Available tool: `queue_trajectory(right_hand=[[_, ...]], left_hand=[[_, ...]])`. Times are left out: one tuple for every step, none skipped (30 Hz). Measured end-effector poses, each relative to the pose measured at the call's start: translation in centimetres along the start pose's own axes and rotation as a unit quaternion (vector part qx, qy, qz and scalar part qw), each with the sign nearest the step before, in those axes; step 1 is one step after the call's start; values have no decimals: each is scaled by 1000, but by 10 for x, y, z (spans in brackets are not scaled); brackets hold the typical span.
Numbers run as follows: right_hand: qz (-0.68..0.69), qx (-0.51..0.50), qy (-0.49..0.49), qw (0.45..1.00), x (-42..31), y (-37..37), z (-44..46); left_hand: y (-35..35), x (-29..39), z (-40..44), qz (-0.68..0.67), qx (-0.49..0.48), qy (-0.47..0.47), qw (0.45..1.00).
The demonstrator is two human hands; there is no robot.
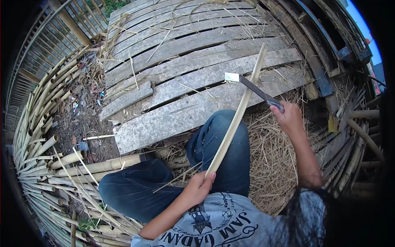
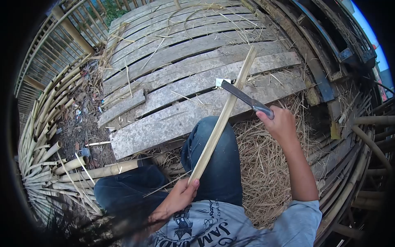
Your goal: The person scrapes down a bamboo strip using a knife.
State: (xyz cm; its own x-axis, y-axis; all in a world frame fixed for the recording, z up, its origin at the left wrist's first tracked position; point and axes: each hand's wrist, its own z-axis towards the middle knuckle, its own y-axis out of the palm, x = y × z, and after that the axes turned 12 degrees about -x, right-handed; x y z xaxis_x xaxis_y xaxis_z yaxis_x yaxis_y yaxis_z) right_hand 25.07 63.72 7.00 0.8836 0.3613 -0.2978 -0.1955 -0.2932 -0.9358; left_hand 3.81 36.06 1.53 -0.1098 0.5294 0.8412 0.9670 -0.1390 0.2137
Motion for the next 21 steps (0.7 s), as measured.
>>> queue_trajectory(right_hand=[[-1,-30,1,1000,-11,1,-9],[-6,-33,-48,998,-21,7,-20],[-29,-34,-109,993,-30,14,-31],[-77,-65,-125,987,-40,22,-40],[-62,-77,-138,985,-45,31,-42],[-46,-87,-150,984,-45,39,-44],[-44,-85,-147,985,-39,42,-41],[-44,-78,-156,984,-32,42,-34],[-44,-72,-166,983,-25,40,-26],[-43,-72,-161,983,-19,38,-17],[-32,-46,-131,990,-12,33,-8],[-23,-20,-104,994,-7,28,-3],[-28,-18,-105,994,-3,25,-3],[-41,-20,-114,992,-2,22,0],[-52,-25,-124,991,-2,20,3],[-52,-27,-127,990,-1,21,4],[-53,-32,-118,991,-1,21,6],[-53,-36,-108,992,1,22,8],[-52,-37,-108,992,5,25,11],[-49,-12,-121,991,12,29,17],[-45,15,-132,990,18,34,19]], left_hand=[[0,-4,4,21,-2,29,999],[0,-1,7,18,-3,34,999],[-1,3,7,-5,-17,5,1000],[-2,4,7,-28,-33,-28,999],[-3,2,7,-82,-56,-56,993],[0,1,6,-80,-60,-60,993],[3,2,7,5,-16,-15,1000],[4,4,7,89,30,30,995],[4,7,5,92,28,30,995],[4,12,3,89,29,11,996],[5,16,0,84,29,-8,996],[5,19,-2,83,25,-6,996],[4,23,-3,96,30,-15,995],[4,25,-3,107,40,-24,993],[5,24,-3,103,44,-21,993],[5,21,-3,99,46,-6,994],[6,19,-3,96,48,10,994],[6,19,-3,95,50,11,994],[6,19,-3,95,49,10,994],[7,20,-4,96,48,8,994],[7,20,-6,99,48,7,994]])
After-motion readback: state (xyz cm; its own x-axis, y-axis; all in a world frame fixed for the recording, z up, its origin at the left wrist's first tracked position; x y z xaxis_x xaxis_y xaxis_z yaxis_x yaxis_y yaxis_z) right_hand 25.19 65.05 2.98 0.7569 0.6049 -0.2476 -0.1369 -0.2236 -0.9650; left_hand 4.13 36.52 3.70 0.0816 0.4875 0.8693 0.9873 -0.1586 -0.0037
